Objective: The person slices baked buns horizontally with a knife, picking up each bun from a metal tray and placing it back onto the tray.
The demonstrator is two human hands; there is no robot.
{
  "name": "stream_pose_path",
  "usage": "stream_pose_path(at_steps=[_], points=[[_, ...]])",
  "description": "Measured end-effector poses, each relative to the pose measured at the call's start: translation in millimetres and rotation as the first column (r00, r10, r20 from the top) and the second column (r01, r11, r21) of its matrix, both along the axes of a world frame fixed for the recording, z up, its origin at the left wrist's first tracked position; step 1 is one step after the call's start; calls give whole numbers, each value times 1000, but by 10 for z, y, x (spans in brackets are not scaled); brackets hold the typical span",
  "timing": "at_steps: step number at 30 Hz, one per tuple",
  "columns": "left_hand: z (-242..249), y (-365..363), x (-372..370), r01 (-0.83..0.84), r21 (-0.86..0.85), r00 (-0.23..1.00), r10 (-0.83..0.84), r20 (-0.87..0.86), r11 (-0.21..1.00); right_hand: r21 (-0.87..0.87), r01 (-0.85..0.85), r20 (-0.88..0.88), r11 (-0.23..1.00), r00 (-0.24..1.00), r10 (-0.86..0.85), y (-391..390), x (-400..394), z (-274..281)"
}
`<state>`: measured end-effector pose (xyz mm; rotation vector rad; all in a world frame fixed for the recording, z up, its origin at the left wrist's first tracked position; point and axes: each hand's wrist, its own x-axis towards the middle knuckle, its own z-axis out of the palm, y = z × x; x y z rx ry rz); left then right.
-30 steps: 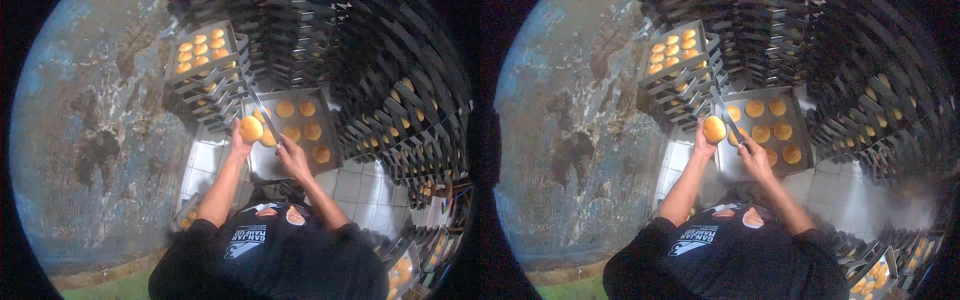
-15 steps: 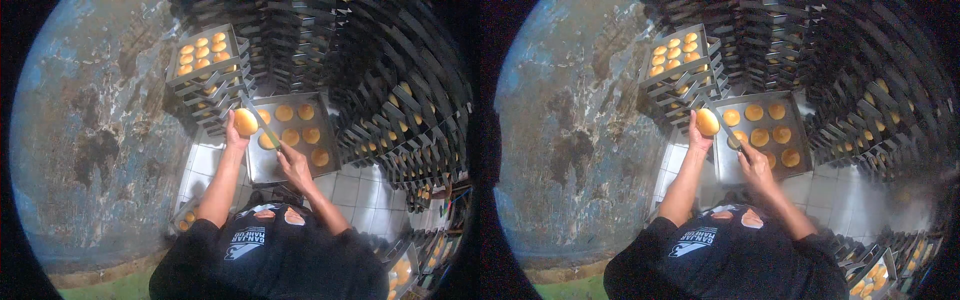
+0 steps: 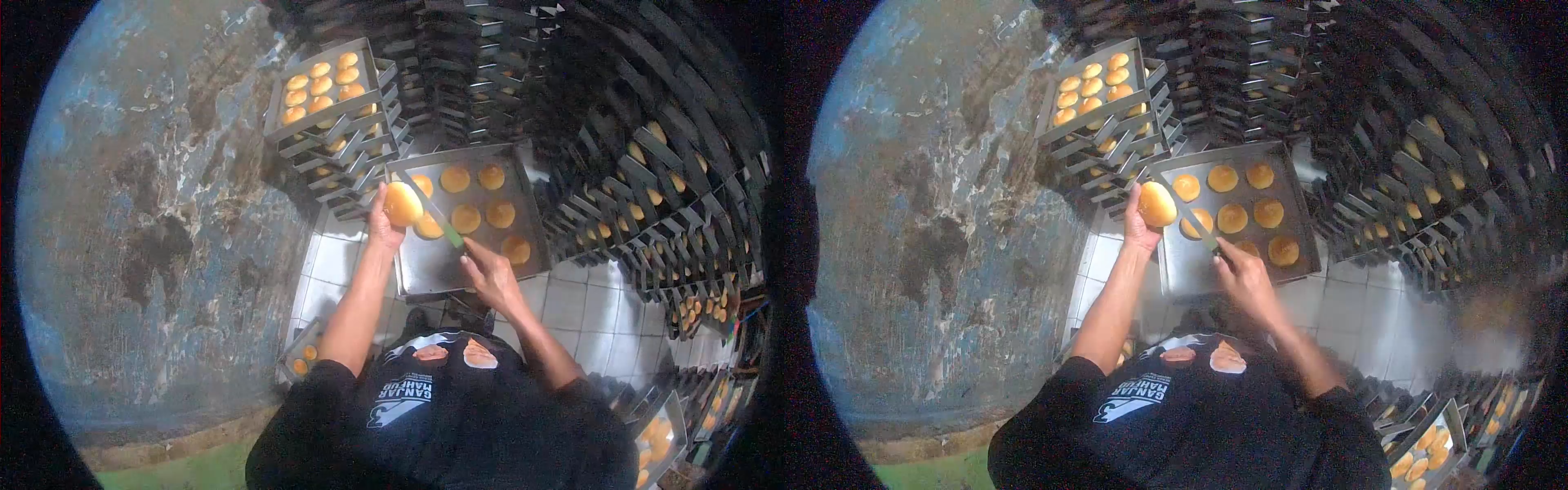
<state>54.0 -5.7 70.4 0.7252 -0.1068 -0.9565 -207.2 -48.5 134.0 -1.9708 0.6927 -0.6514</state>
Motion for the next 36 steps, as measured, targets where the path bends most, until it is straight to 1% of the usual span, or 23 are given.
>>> stream_pose_path(at_steps=[1,2,3,5,6,7,9,10,11,13,15,16,17,20,22,23,25,27,29,31,33,34,36], points=[[-31,26,-45,34,67,999,-37,38,997,-22,2,24,1000,1000,-1,9,-3,12],[-77,0,-142,49,110,999,-49,3,993,11,-11,29,1000,1000,10,-40,16,42],[-103,-37,-216,55,114,998,-56,3,992,15,-4,28,1000,1000,3,-96,76,94],[-111,-88,-287,8,69,1000,-9,25,998,-52,-11,-108,999,994,5,-173,161,169],[-87,-81,-248,14,68,1000,-15,9,998,-28,-26,-147,999,989,22,-172,139,233],[-96,-69,-159,14,64,1000,-14,9,998,-32,-27,-147,999,989,22,-146,80,215],[-56,-4,18,33,73,999,-34,13,997,-46,-48,-15,998,999,48,-58,-108,128],[-38,57,50,54,95,995,-62,79,994,-47,-55,-17,997,998,55,-54,-138,75],[-42,80,21,53,98,995,-60,78,994,-30,-50,-17,998,999,50,-43,-164,3],[-65,67,-144,60,144,981,-85,177,988,-5,-27,-18,1000,999,27,-13,-154,17],[-84,0,-311,118,139,974,-142,176,983,-14,-25,-130,1000,991,23,-120,31,93],[-87,-17,-350,160,131,967,-182,178,978,-54,-19,-134,998,991,12,-153,101,123],[-74,-17,-331,163,131,966,-185,178,978,-54,-16,-134,998,991,9,-146,79,116],[-93,18,-96,125,109,980,-140,138,986,-43,-47,-101,998,994,42,-119,-92,81],[-69,93,58,141,138,983,-155,97,980,42,-92,-109,995,989,96,-39,-265,84],[-88,94,52,140,140,984,-154,95,980,45,-94,-110,995,989,98,-42,-243,74],[-70,97,-89,196,166,965,-220,141,966,39,-52,-117,998,992,56,-9,-194,26],[-129,13,-198,235,164,954,-259,149,958,64,-53,-97,997,994,59,-115,-11,20],[-100,-54,-232,224,151,957,-246,152,963,-16,-44,-144,999,989,41,-173,97,29],[-136,-57,-23,215,168,954,-243,174,962,-37,-66,-158,997,986,60,-177,4,79],[-212,-3,174,218,193,941,-259,219,957,2,-88,-178,996,980,87,-105,-196,75],[-23,32,126,223,201,940,-265,215,954,4,-96,-180,995,979,95,-76,-244,43],[-66,58,74,246,239,931,-298,213,939,26,-81,-149,996,985,84,-32,-308,-26]])
